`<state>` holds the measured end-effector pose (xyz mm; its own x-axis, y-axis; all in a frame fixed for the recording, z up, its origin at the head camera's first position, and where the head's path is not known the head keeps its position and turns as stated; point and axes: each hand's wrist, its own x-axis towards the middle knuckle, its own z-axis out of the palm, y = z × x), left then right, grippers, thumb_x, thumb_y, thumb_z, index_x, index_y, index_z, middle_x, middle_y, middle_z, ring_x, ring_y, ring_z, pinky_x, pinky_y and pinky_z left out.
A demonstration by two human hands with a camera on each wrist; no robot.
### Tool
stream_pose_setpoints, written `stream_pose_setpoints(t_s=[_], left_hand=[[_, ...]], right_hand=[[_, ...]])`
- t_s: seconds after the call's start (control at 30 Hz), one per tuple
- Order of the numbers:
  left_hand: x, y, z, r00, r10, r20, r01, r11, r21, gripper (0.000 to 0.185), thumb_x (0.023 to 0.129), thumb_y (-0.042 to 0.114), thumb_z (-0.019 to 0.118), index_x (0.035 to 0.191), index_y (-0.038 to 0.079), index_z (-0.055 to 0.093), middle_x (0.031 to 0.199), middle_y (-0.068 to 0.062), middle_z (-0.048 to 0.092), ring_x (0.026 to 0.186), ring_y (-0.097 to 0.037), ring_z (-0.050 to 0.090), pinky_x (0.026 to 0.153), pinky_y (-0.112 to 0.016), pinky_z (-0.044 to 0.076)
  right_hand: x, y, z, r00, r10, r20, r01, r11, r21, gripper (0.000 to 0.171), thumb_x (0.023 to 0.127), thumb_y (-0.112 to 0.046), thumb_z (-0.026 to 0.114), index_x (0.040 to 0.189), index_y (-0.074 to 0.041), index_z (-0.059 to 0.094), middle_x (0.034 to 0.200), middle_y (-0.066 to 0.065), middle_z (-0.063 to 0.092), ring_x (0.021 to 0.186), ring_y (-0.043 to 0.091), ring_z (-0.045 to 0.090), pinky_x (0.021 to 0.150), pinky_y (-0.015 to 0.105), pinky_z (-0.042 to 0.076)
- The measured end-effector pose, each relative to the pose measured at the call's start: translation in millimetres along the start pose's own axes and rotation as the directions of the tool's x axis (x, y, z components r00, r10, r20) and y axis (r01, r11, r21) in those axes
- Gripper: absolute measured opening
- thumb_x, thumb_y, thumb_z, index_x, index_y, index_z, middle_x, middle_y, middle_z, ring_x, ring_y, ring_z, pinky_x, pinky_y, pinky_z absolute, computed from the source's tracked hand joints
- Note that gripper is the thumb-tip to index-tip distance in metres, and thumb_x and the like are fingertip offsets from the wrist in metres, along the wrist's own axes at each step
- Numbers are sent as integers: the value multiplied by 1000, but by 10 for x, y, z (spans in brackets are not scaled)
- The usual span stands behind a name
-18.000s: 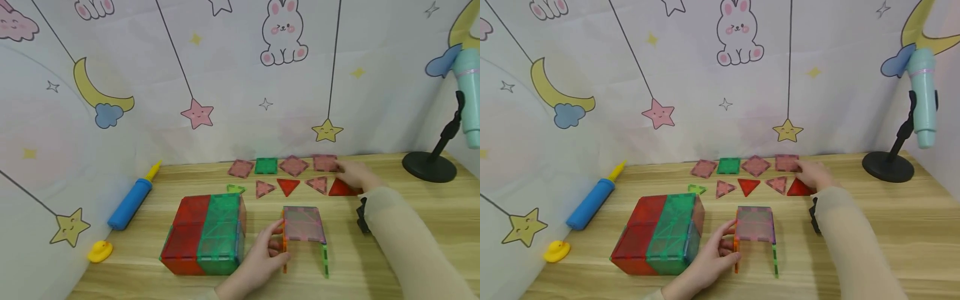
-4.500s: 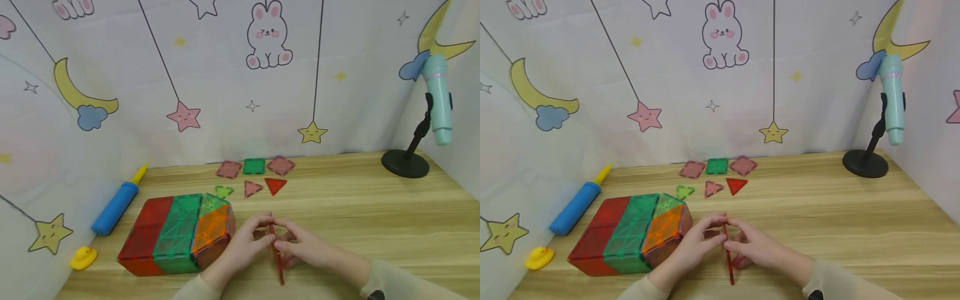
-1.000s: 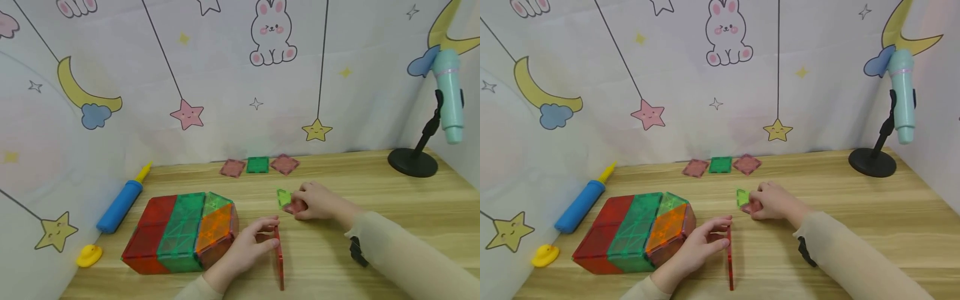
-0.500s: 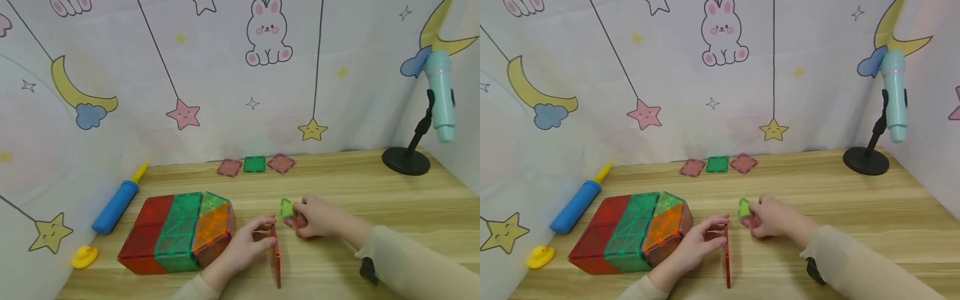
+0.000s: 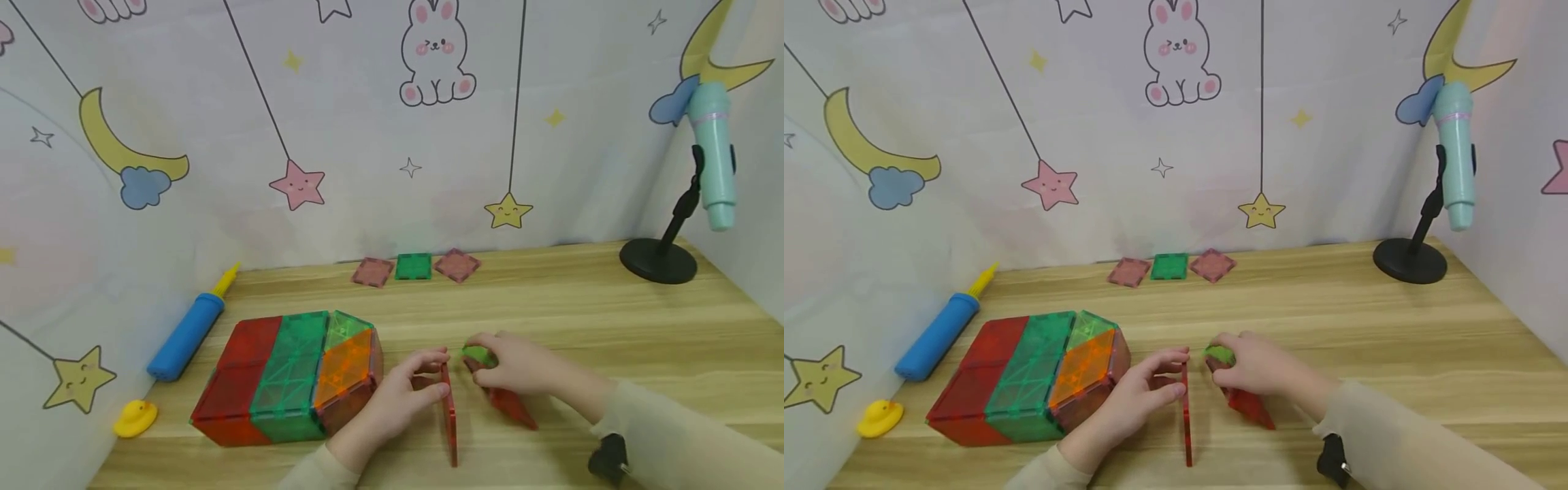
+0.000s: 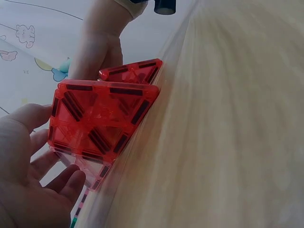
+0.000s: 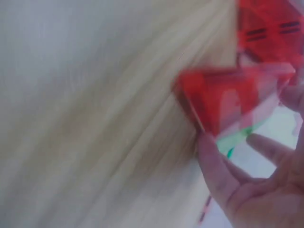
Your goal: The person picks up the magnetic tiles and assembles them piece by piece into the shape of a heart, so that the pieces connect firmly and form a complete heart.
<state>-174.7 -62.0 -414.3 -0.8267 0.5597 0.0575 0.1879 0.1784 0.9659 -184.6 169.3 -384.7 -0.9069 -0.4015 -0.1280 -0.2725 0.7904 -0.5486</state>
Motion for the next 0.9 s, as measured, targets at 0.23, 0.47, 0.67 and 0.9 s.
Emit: stream_pose_setpoints(t_s=[0.23,0.47,0.67,0.9], left_hand=[[5,-1,-3,1000,5,0,-5,1000,-7,38,92,16,62,127,6,54,140,-9,45,114,-26,50,90,-33,46],[9,-15,4,1000,6,-17,-6,1000,-3,38,91,15,63,127,6,54,139,-8,46,114,-25,51,91,-33,45],[17,-26,8,1000,5,-22,-5,1000,-24,38,90,13,63,126,5,55,139,-9,46,114,-24,51,90,-31,45],[13,-23,2,1000,0,-21,-1,999,-41,37,90,12,63,126,4,55,139,-8,46,115,-24,50,89,-27,45]], right_hand=[[-222,60,-2,984,74,162,-154,811,565,64,90,-20,57,147,-13,30,98,13,57,75,23,61,60,39,53],[-304,167,25,981,84,176,-186,672,716,63,94,-19,54,148,-11,24,108,20,46,78,25,59,69,43,54],[-309,237,35,984,45,170,-157,653,741,63,94,-17,52,148,-9,21,110,22,44,79,26,59,71,44,53],[-267,279,31,997,28,69,-69,690,720,63,90,-10,51,146,-2,24,117,25,41,84,25,58,70,39,53]])
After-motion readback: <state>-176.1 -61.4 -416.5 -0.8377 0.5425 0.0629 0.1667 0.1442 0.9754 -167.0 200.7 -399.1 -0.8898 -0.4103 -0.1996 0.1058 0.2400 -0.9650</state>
